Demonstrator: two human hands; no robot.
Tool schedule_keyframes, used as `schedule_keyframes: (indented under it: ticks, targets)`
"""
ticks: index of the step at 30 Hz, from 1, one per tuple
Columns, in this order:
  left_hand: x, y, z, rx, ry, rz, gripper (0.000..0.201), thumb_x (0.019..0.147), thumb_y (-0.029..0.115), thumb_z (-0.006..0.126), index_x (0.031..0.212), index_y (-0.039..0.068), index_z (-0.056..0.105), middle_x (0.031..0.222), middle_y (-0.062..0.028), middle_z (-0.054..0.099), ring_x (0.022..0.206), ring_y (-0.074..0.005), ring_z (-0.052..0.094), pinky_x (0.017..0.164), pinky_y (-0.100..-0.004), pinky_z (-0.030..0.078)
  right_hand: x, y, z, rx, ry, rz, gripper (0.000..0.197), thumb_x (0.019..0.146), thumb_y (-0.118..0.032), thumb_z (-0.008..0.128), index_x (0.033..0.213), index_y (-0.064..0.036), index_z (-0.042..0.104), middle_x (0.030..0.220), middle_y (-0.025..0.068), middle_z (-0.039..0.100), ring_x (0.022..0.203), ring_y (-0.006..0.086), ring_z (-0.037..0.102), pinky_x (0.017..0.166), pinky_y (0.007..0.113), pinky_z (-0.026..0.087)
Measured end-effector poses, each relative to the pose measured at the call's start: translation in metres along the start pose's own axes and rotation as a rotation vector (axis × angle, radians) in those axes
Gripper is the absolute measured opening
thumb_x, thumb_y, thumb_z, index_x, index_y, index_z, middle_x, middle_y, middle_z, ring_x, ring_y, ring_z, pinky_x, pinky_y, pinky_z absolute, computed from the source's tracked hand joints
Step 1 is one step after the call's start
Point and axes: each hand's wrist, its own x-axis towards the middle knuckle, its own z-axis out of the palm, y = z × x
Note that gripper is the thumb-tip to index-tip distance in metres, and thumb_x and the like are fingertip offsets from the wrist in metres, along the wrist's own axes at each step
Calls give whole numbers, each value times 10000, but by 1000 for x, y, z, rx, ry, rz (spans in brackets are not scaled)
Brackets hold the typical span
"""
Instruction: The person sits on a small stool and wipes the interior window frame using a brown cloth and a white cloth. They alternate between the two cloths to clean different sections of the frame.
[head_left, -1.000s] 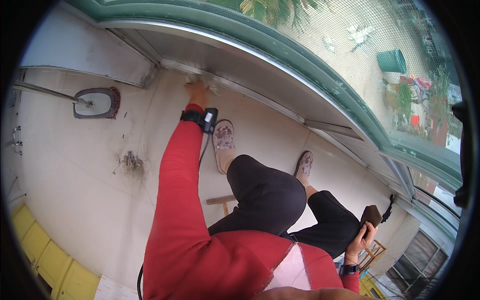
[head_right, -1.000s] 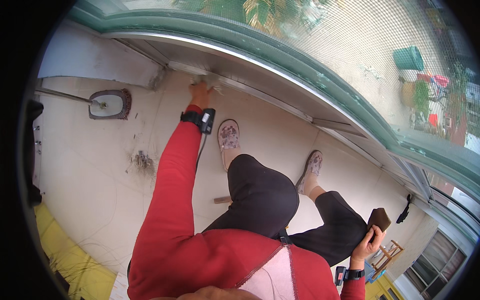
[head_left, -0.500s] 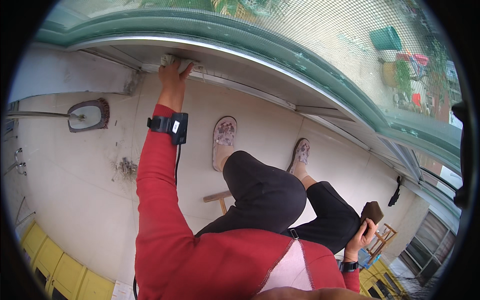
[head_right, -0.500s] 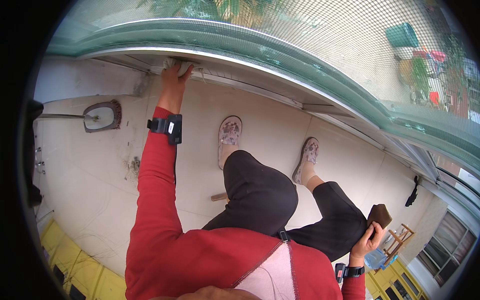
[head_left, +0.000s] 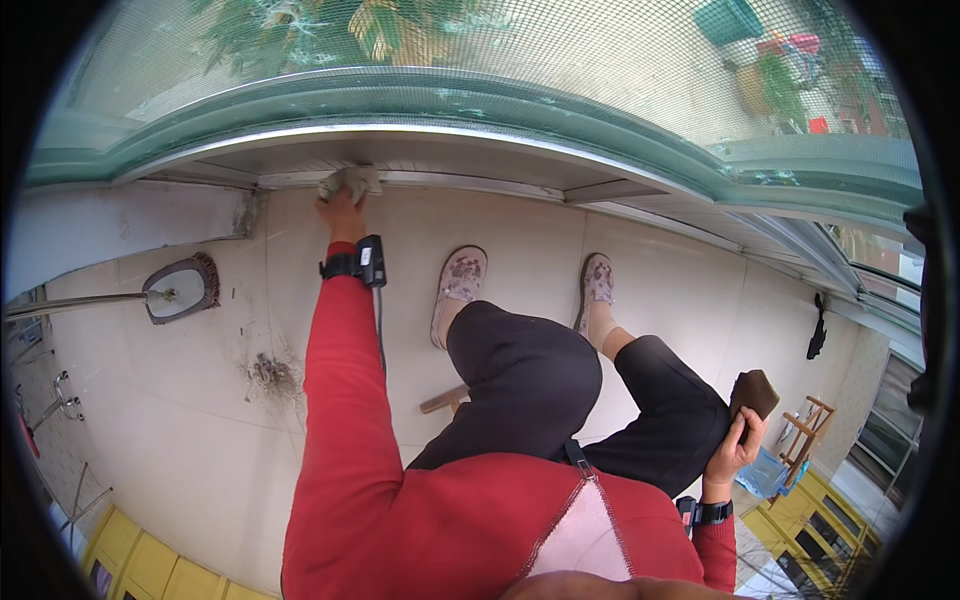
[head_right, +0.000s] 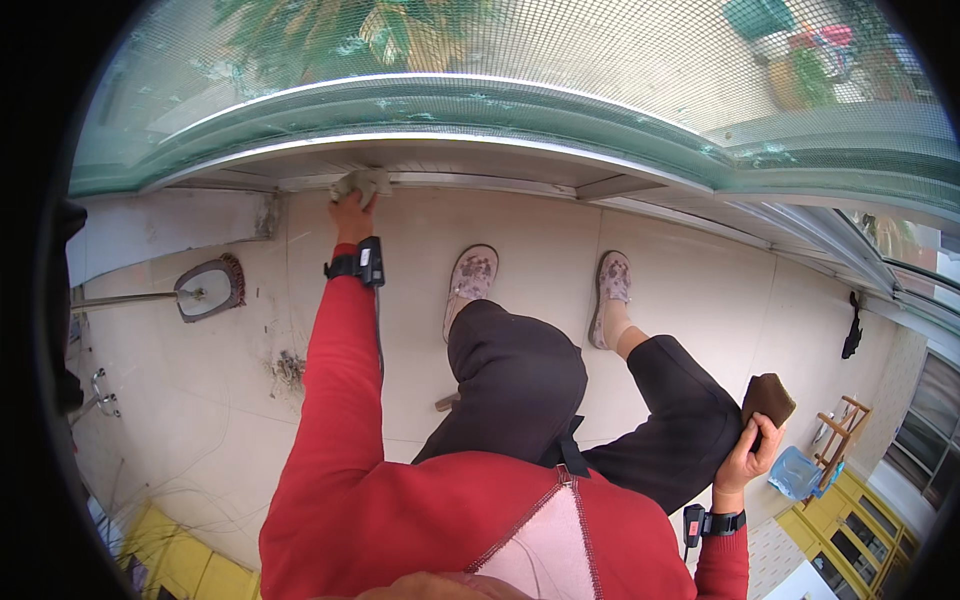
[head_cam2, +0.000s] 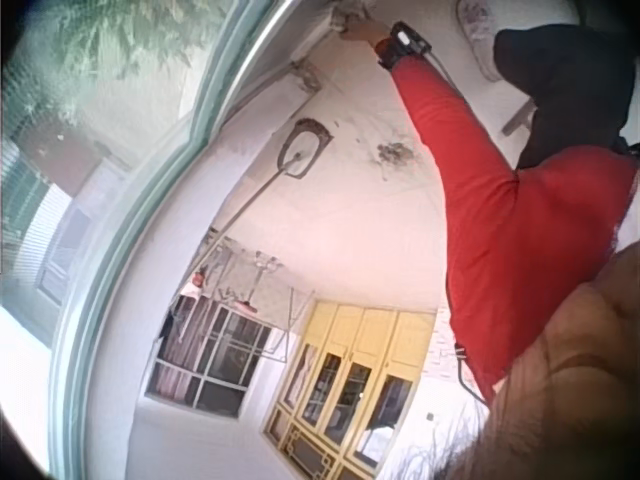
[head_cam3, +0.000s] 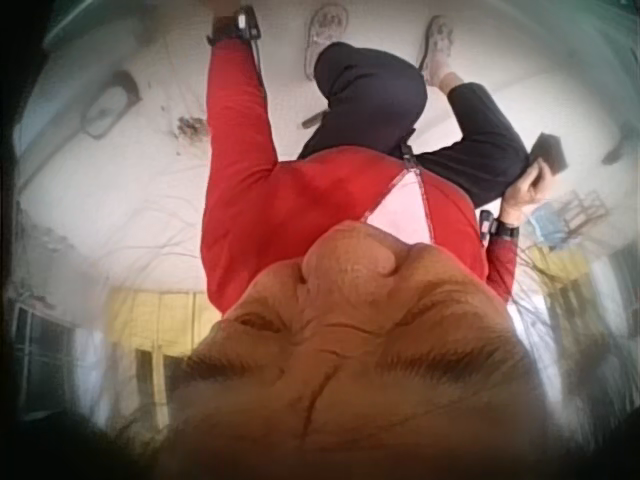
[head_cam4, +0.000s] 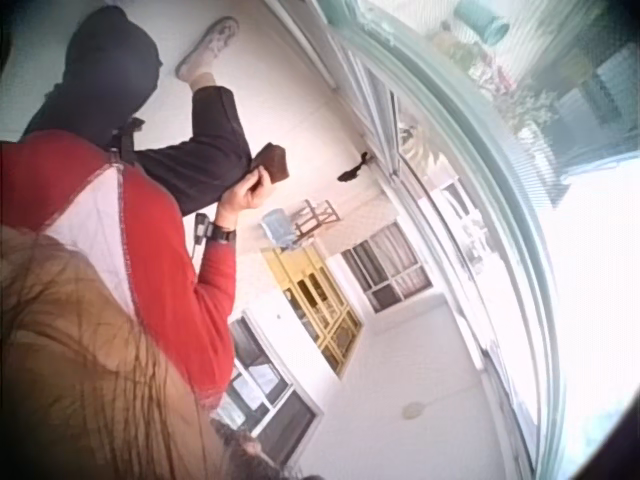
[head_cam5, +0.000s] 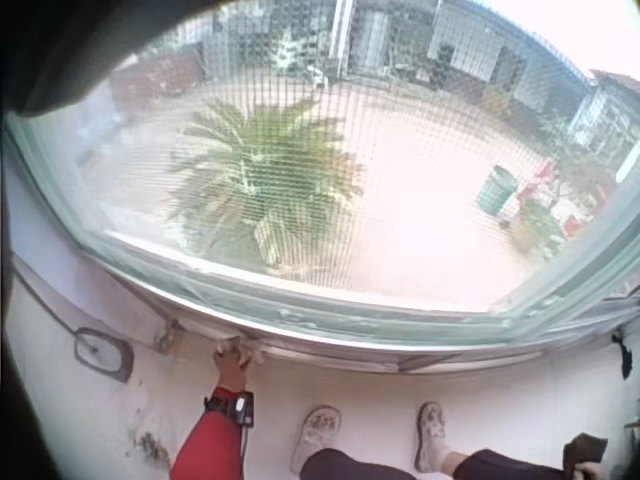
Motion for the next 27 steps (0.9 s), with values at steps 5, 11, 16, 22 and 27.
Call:
schedule_keyframes:
  ticks: [5,11,16,22,27]
  targets:
    - [25,-111,42,287,-18,-1,334,930,271,568,1214,97,556,1271,-127,533,1108,-292,573,901,-548,547,-3,10,-3,0,-19,15,134,949,36,563,1047,-32,624,1024,86,585,961,218,568,882,316,450]
    - [-67,-60,110,-78,-181,-266,272,956,123,597,1197,3,564,1262,-191,540,1141,-321,557,929,-489,560,-11,23,-5,34,-10,61,142,948,45,551,1053,-25,618,1034,89,570,958,212,557,878,307,446]
    - [-149,58,141,-251,-448,-392,262,986,7,531,1244,-39,530,1271,-214,535,1151,-341,554,982,-474,548,-12,28,-4,72,-11,68,143,956,40,550,1060,-31,618,1037,93,568,962,214,558,876,311,450]
    - [-135,45,110,-244,-438,-147,335,956,-23,520,1287,24,539,1297,-138,573,1187,-310,560,974,-486,556,-14,35,-1,119,18,81,157,942,60,568,1053,-35,623,1049,96,574,971,226,564,885,307,448]
    - [-82,-96,81,791,-87,92,278,948,65,562,1224,42,584,1208,-140,628,1130,-336,588,950,-483,552,-16,40,-1,143,28,106,133,938,53,590,1033,-31,630,1057,98,579,980,229,569,886,310,452]
